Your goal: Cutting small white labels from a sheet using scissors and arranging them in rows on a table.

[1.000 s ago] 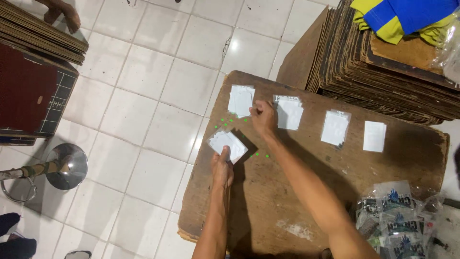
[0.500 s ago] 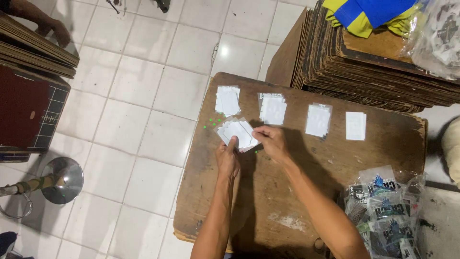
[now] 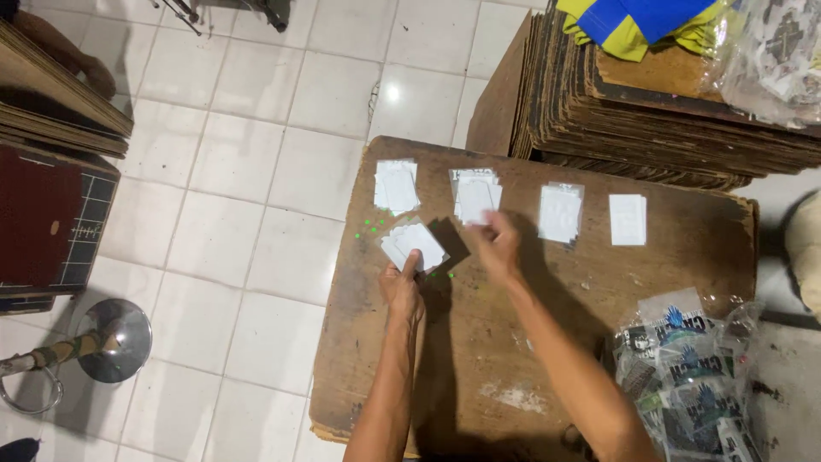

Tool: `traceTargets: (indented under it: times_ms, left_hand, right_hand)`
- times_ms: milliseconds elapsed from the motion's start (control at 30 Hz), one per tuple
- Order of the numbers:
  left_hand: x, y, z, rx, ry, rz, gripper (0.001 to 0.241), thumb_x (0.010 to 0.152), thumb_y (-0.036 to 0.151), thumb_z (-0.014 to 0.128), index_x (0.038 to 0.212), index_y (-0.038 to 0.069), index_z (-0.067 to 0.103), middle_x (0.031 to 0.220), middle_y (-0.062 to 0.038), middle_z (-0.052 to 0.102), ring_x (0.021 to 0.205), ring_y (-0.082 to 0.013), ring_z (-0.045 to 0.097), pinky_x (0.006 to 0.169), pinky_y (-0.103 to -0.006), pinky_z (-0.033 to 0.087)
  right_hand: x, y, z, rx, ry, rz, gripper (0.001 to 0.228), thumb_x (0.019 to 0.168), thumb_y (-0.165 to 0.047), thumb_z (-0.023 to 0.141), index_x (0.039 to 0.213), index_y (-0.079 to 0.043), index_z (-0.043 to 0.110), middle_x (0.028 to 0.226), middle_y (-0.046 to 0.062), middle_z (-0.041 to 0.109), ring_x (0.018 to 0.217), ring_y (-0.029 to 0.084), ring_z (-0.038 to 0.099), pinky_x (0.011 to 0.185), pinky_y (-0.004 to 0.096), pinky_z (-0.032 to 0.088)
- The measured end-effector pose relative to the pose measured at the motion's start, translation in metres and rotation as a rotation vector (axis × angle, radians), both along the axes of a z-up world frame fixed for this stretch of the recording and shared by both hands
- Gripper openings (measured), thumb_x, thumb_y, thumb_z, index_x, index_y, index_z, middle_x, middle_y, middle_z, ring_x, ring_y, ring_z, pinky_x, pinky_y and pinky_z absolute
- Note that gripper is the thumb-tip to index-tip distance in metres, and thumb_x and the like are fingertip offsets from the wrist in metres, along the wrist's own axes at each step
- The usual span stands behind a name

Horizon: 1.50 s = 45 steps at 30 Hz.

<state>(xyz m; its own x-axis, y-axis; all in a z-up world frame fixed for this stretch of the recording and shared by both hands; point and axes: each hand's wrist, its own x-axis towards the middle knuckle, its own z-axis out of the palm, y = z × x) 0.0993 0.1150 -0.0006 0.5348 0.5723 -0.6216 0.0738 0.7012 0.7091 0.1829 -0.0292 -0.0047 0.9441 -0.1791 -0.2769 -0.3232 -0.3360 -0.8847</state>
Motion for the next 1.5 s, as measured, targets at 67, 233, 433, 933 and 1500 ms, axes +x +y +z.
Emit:
traceTargets:
  times_ms: [67, 233, 433, 933, 1500]
  left_hand:
    - [0.004, -0.011, -0.033, -0.022, -0.002, -0.040, 0.019, 0.082, 0.009, 0.085, 0.095, 0.005, 0.072, 0.084, -0.011, 0.076, 0.070, -0.0217, 0.075, 0.066, -0.0368, 0.064]
    - [0.016, -0.036, -0.004, -0.083, -0.034, -0.097, 0.014, 0.087, 0.012, 0.080, 0.097, 0.006, 0.072, 0.087, -0.013, 0.077, 0.075, -0.0247, 0.077, 0.067, -0.0346, 0.066]
    - [0.013, -0.044, 0.006, -0.087, -0.012, -0.146, 0.016, 0.094, 0.013, 0.071, 0.104, 0.000, 0.070, 0.097, -0.019, 0.078, 0.085, -0.0323, 0.078, 0.073, -0.0373, 0.067]
    - [0.010, -0.153, -0.044, -0.056, -0.051, -0.419, 0.029, 0.080, 0.001, 0.086, 0.107, 0.007, 0.078, 0.089, -0.010, 0.077, 0.074, -0.0181, 0.073, 0.068, -0.0304, 0.061]
    - [-0.005, -0.188, -0.034, 0.175, -0.007, -0.763, 0.034, 0.088, 0.002, 0.074, 0.121, -0.002, 0.070, 0.101, -0.015, 0.074, 0.090, -0.0226, 0.069, 0.080, -0.0357, 0.059]
  right_hand:
    - [-0.029, -0.002, 0.013, 0.126, -0.002, 0.113, 0.036, 0.078, -0.023, 0.088, 0.110, -0.012, 0.078, 0.090, 0.008, 0.075, 0.081, 0.015, 0.068, 0.074, 0.033, 0.055]
    - [-0.032, -0.048, -0.009, 0.234, -0.107, 0.094, 0.017, 0.079, -0.001, 0.080, 0.094, -0.010, 0.081, 0.083, 0.009, 0.077, 0.078, 0.015, 0.072, 0.070, 0.032, 0.058]
    - [0.027, -0.153, -0.024, 0.152, -0.080, -0.359, 0.019, 0.080, -0.004, 0.071, 0.098, -0.009, 0.077, 0.072, 0.006, 0.063, 0.057, 0.011, 0.061, 0.056, 0.024, 0.052]
    - [-0.043, -0.141, 0.004, 0.156, -0.134, -0.087, 0.020, 0.080, -0.004, 0.077, 0.097, -0.012, 0.081, 0.081, 0.009, 0.074, 0.080, 0.015, 0.068, 0.075, 0.034, 0.056]
    - [-0.153, -0.228, 0.003, -0.568, -0.374, -0.047, 0.014, 0.095, -0.020, 0.070, 0.101, -0.009, 0.074, 0.099, 0.019, 0.068, 0.101, 0.040, 0.068, 0.090, 0.049, 0.054]
